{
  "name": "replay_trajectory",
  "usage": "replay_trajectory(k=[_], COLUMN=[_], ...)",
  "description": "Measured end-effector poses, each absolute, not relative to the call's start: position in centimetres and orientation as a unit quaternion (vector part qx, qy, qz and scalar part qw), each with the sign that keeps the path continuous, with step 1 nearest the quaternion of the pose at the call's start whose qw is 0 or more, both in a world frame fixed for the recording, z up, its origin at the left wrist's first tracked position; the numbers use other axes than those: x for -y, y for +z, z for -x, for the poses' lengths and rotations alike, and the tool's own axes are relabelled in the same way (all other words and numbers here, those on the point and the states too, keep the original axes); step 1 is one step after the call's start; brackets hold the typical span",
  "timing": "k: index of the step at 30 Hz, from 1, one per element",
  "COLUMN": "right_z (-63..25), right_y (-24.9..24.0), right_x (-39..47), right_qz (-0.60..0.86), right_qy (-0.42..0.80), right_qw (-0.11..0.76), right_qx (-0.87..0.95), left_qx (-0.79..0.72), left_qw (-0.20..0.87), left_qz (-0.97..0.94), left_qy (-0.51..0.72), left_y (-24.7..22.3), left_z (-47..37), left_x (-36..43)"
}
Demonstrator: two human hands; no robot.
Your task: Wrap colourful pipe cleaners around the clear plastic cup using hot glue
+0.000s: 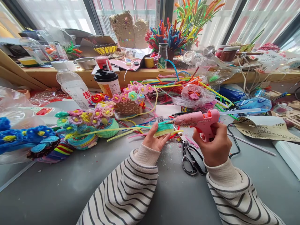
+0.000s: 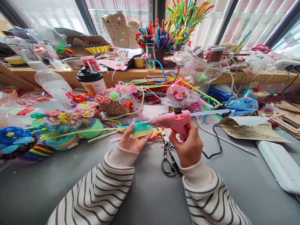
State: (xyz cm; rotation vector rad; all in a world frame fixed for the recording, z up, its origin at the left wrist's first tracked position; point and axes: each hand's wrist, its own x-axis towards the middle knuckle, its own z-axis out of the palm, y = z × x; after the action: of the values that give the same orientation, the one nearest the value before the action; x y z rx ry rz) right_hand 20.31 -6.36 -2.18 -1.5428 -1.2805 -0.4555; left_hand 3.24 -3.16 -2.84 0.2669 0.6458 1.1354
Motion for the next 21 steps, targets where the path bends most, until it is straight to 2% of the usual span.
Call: replay_trajectory(k=[21], right_z=[-20.56], right_y=[-2.48], right_x=[6.40], right_qz=[0.665], right_qy=[-0.195], right_qw=[0.500], right_qx=[0.519], left_qx=[-0.313], left_qw=[0.777], left_qz=[-0.101], left_qy=[0.536], left_y=[-2.51], left_z=[-3.34], left_x=[3.22])
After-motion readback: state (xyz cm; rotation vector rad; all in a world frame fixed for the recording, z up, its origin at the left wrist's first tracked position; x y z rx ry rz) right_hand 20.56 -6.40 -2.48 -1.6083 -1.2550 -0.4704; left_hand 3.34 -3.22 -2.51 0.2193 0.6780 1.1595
